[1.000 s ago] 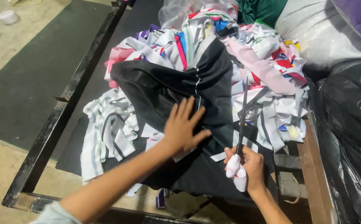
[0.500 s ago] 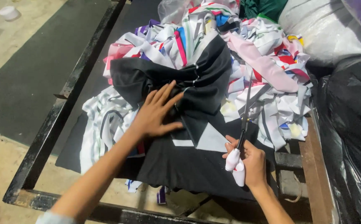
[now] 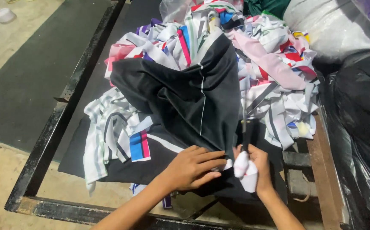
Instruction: Using scissors to cut a large piece of black fabric into strips by following a marked line.
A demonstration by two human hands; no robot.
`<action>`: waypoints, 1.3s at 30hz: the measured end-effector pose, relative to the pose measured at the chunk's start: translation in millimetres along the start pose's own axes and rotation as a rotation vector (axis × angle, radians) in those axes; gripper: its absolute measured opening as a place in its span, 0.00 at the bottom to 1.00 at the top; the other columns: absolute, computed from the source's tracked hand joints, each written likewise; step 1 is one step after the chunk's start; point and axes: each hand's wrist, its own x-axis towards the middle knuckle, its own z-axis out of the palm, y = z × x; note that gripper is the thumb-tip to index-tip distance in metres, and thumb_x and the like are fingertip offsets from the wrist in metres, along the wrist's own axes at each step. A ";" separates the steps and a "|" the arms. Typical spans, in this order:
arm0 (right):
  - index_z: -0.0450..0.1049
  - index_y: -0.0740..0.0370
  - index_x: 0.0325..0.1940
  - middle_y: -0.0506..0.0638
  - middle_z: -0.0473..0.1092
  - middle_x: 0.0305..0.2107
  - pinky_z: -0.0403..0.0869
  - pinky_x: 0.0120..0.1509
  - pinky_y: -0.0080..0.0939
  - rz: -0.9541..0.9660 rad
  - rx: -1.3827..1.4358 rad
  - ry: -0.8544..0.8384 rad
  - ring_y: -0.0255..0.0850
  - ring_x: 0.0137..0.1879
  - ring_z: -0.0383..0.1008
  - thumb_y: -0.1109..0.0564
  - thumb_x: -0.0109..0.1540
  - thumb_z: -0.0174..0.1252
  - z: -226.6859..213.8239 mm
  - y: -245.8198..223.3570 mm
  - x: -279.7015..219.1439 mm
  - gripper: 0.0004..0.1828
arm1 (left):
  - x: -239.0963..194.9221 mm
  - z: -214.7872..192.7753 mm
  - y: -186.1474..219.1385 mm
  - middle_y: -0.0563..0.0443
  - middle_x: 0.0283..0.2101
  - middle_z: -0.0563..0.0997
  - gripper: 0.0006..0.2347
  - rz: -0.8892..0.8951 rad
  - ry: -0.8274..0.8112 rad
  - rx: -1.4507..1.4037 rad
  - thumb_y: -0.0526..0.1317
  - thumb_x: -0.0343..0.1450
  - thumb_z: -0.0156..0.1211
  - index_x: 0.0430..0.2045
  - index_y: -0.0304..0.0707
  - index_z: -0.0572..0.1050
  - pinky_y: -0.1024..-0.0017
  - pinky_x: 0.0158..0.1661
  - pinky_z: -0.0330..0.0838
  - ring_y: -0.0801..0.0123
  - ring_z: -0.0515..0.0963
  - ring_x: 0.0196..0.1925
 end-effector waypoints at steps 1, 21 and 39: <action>0.77 0.62 0.31 0.45 0.69 0.21 0.72 0.27 0.33 0.129 0.030 0.086 0.31 0.25 0.67 0.57 0.61 0.62 0.7 -5.0 2.0 0.07 | -0.9 0.3 -1.6 0.42 0.56 0.81 0.12 0.011 0.010 -0.019 0.41 0.80 0.51 0.51 0.34 0.77 0.63 0.37 0.67 0.57 0.79 0.39; 0.68 0.59 0.21 0.46 0.72 0.14 0.62 0.29 0.37 0.063 -0.448 0.366 0.28 0.24 0.66 0.49 0.60 0.71 -9.4 -36.9 8.5 0.22 | 40.3 8.6 -155.9 0.37 0.74 0.56 0.39 -0.889 -0.271 0.463 0.73 0.70 0.32 0.75 0.54 0.51 0.45 0.67 0.50 0.41 0.55 0.73; 0.73 0.60 0.21 0.47 0.77 0.18 0.67 0.29 0.35 0.066 -0.481 0.282 0.30 0.26 0.76 0.57 0.58 0.68 -7.2 -28.6 11.8 0.14 | 33.0 -15.0 -101.7 0.54 0.30 0.80 0.15 -0.117 0.292 0.377 0.46 0.77 0.45 0.39 0.41 0.80 0.55 0.51 0.58 0.62 0.76 0.31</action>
